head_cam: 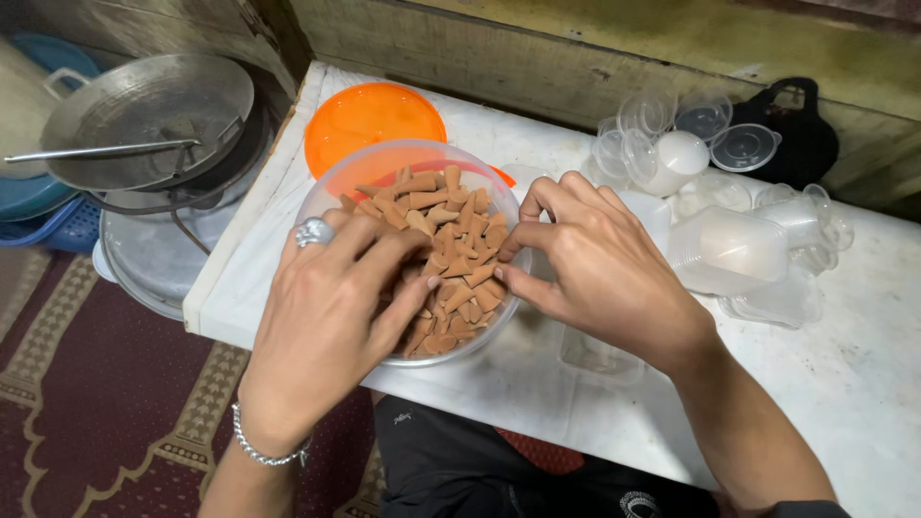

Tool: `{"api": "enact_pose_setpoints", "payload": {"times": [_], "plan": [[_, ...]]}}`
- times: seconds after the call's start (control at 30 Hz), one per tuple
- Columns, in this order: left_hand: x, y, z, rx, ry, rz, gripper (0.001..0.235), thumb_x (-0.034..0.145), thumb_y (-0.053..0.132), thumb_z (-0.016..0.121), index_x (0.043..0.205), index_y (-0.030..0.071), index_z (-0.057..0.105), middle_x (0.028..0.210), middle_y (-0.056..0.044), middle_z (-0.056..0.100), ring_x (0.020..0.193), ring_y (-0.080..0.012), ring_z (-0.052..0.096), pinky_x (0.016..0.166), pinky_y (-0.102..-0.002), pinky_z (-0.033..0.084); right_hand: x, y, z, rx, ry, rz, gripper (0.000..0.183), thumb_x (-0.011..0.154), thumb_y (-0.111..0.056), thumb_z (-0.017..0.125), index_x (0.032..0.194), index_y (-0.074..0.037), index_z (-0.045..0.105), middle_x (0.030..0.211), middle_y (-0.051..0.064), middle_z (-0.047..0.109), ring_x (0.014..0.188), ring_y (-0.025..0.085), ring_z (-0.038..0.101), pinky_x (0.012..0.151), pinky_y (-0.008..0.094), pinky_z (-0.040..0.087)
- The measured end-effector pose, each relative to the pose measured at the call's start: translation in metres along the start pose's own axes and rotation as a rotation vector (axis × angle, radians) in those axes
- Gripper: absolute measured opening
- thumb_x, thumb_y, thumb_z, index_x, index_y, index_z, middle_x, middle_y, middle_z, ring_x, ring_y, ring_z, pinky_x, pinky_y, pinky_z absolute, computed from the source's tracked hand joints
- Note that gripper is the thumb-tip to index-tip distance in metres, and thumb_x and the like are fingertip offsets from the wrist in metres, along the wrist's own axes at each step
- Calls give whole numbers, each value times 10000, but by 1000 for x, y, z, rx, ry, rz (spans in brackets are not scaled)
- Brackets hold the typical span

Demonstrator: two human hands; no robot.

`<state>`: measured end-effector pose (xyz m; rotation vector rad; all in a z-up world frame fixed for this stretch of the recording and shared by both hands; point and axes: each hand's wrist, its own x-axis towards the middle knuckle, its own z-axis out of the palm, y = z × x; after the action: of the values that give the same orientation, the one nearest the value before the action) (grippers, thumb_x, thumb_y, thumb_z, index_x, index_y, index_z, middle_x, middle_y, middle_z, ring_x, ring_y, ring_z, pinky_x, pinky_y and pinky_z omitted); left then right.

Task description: The person picks small brown cone-shaped objects from a large orange bowl and places them one by one into a small clear plastic container. The person continues this process, filling the container with the cones.

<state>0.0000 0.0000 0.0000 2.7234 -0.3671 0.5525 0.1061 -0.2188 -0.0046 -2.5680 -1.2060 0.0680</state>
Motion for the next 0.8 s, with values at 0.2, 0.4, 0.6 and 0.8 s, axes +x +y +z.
{"api": "enact_pose_setpoints", "payload": {"times": [0.2, 0.4, 0.6, 0.8], "plan": [[9, -10, 18, 147, -105, 66, 255, 958, 363, 620, 1031, 125, 676, 978, -72, 632, 661, -342, 636, 877, -517, 382, 11, -10, -1, -97, -176, 112, 352, 888, -442, 625, 1091, -181, 746, 1089, 23, 536, 1057, 247, 491, 840, 463, 436], [12, -14, 23, 254, -146, 116, 160, 951, 304, 611, 908, 160, 669, 887, -59, 626, 845, -330, 638, 862, -531, 393, 17, -7, 0, -106, -241, 127, 321, 890, -425, 648, 1033, -161, 761, 1071, 42, 531, 1057, 262, 483, 891, 468, 420], [13, -16, 23, 162, -145, 83, 197, 939, 295, 595, 950, 99, 606, 899, -62, 630, 834, -320, 627, 862, -525, 384, 19, -5, -5, -20, -280, 121, 268, 897, -478, 674, 922, -215, 718, 1048, 16, 514, 1073, 243, 481, 878, 440, 408], [19, -17, 12, -292, -146, -122, 140, 859, 274, 664, 884, 139, 637, 761, 26, 685, 673, -163, 640, 667, -344, 456, 12, 7, -6, 188, -92, -68, 136, 907, -319, 684, 909, -184, 699, 925, -61, 693, 884, 170, 617, 819, 358, 441]]}}
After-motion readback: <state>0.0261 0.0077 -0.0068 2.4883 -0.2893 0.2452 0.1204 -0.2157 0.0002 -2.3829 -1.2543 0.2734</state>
